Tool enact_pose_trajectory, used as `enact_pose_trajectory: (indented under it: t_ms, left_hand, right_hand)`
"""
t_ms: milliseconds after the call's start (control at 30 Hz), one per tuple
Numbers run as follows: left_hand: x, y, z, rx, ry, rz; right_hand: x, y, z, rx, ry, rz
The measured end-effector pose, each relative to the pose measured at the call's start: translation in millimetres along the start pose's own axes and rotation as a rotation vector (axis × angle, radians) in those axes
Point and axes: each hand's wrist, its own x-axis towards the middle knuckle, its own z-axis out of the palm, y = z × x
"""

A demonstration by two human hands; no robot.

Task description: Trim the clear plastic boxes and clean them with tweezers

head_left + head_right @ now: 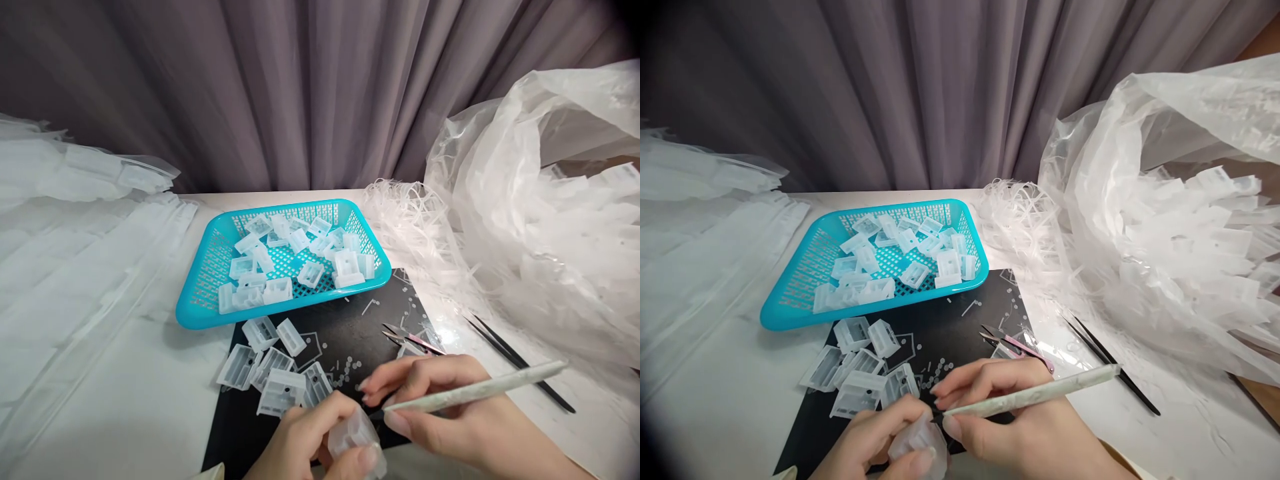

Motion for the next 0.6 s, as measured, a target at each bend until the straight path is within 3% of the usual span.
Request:
enact_pose_trajectory:
  t_ms: [600]
  left_hand:
    - [4.5, -8.9, 2.9, -0.059, -0.038, 0.071]
  right_hand:
    - [-0.2, 3.9, 10.0, 0.104, 0.092, 0.121]
